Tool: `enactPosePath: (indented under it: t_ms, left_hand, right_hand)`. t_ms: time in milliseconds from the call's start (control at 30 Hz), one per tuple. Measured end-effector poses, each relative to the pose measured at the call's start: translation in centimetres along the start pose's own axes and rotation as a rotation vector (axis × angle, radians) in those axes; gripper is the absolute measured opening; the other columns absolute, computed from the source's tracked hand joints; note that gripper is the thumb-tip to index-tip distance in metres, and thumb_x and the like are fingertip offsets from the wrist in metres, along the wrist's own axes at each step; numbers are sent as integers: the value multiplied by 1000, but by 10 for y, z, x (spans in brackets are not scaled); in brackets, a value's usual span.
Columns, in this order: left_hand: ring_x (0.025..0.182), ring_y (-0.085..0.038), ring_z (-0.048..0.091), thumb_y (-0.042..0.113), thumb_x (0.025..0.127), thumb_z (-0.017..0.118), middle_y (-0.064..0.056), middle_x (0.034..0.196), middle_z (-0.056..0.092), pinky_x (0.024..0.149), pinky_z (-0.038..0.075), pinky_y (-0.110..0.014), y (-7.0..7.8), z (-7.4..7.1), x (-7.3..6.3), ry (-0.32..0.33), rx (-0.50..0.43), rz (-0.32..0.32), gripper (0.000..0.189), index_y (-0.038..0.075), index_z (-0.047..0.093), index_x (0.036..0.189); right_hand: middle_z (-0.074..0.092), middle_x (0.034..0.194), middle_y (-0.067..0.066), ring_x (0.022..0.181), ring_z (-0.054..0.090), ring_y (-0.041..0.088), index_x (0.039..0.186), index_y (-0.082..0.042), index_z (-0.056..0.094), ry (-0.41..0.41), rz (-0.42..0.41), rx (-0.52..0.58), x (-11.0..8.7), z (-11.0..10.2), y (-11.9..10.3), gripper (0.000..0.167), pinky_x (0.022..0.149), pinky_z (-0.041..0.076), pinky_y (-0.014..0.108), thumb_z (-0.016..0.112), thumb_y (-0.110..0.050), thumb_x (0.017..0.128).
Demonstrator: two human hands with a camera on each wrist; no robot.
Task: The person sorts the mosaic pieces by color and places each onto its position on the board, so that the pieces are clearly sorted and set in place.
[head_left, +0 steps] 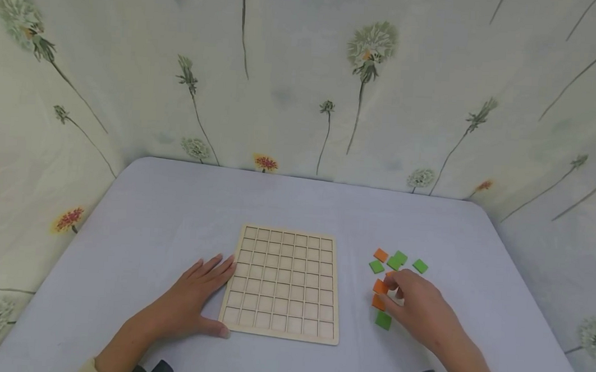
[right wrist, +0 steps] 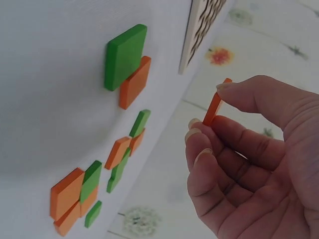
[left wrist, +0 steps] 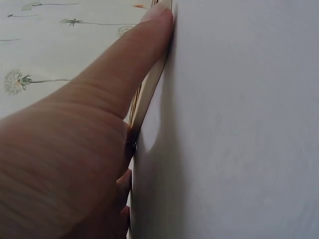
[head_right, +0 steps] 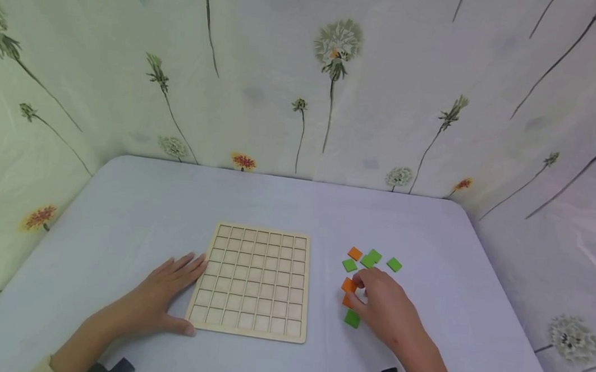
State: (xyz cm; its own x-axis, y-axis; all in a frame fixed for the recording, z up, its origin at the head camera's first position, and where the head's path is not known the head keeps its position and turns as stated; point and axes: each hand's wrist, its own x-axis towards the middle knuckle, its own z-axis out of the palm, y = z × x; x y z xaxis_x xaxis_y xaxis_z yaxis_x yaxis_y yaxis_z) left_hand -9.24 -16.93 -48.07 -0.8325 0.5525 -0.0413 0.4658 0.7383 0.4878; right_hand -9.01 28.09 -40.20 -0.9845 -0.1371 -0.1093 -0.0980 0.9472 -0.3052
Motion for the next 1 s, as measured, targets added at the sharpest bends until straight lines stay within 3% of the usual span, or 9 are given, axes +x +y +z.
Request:
enactPosePath:
  t_ms: [333, 700, 1000]
  left_hand:
    - [161, -28, 8, 74, 71, 81, 2, 174, 18, 129, 4, -52, 0, 2, -2, 7, -32, -16, 127, 12, 26, 167]
    - [161, -25, 6, 81, 72, 75, 4, 174, 16, 128, 4, -51, -6, 7, -3, 22, -23, 5, 127, 13, 25, 167]
    - [161, -25, 6, 78, 72, 77, 4, 174, 17, 129, 3, -50, -4, 5, -2, 18, -27, 0, 126, 14, 25, 167]
  right_hand:
    - [68, 103, -1, 91, 63, 18, 109, -10, 74, 16, -75, -18, 10, -1, -21, 24, 75, 59, 34, 83, -16, 88]
    - [67, 100, -7, 88, 63, 13, 103, -14, 72, 75, -257, -16, 22, -2, -37, 17, 72, 58, 30, 80, -10, 89]
    - [68, 103, -5, 92, 65, 18, 106, -11, 73, 90, -304, 13, 39, 1, -40, 17, 75, 59, 31, 80, -11, 91]
